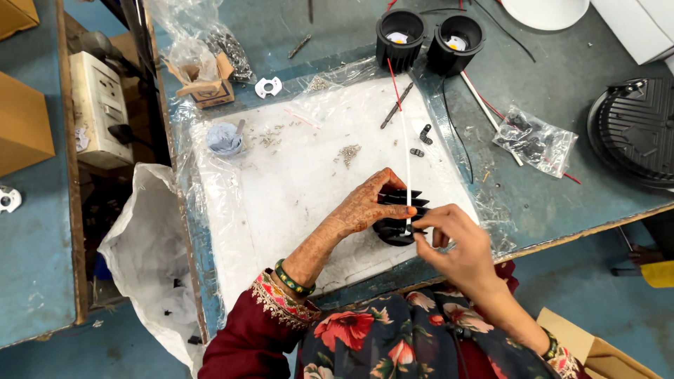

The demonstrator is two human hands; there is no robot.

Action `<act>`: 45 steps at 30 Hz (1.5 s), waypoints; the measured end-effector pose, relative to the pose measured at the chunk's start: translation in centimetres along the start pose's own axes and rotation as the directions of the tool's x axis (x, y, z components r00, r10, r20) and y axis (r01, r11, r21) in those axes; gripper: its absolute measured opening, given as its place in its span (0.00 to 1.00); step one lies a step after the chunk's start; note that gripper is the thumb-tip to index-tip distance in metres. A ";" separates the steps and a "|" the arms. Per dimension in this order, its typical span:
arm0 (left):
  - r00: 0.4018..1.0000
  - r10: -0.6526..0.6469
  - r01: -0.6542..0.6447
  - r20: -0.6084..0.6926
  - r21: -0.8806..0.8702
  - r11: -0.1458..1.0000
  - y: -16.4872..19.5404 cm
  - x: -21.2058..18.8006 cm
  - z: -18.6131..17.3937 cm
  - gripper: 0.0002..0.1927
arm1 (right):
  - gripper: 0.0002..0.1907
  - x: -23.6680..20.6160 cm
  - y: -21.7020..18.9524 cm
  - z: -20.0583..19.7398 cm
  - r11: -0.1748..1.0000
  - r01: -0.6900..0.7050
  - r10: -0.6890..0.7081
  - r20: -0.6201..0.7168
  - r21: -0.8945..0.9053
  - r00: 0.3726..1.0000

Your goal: The person uses a cordless electric screwdriver to drive screws into black finned heat-sink housings, threads a red wire through a housing, and inserts a white tube into the assemblies while building LED light fixtures at a workbench, handling several housings one at a time.

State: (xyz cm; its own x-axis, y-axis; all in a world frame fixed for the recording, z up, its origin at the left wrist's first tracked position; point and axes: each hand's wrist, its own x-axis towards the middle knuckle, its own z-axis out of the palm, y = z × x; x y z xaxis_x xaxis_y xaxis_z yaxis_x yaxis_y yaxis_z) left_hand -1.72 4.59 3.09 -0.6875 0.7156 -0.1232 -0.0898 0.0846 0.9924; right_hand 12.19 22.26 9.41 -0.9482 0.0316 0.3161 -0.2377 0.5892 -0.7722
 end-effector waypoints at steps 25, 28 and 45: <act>0.888 0.437 -0.260 -0.141 0.631 0.731 7.0 -9.2 2.9 0.07 | 0.08 2.0 -2.8 -0.9 0.983 0.103 -0.081 0.147 -0.154 0.986; 0.877 0.467 -0.279 -0.109 0.676 0.682 6.8 -8.9 2.7 0.06 | 0.08 1.8 -2.2 -0.9 0.984 0.120 -0.102 0.139 -0.132 0.985; 0.889 0.452 -0.323 0.069 0.795 0.513 7.9 -9.0 1.9 0.14 | 0.13 5.6 2.4 1.7 0.923 -0.204 0.155 0.170 0.327 0.973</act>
State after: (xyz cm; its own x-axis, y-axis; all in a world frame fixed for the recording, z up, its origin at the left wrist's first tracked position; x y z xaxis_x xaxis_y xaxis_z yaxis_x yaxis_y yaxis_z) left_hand 5.11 0.11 12.09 -0.6019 0.7227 0.3398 0.7490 0.3634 0.5540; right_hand 5.93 22.50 8.45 -0.9954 -0.0149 0.0946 -0.0951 0.2734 -0.9572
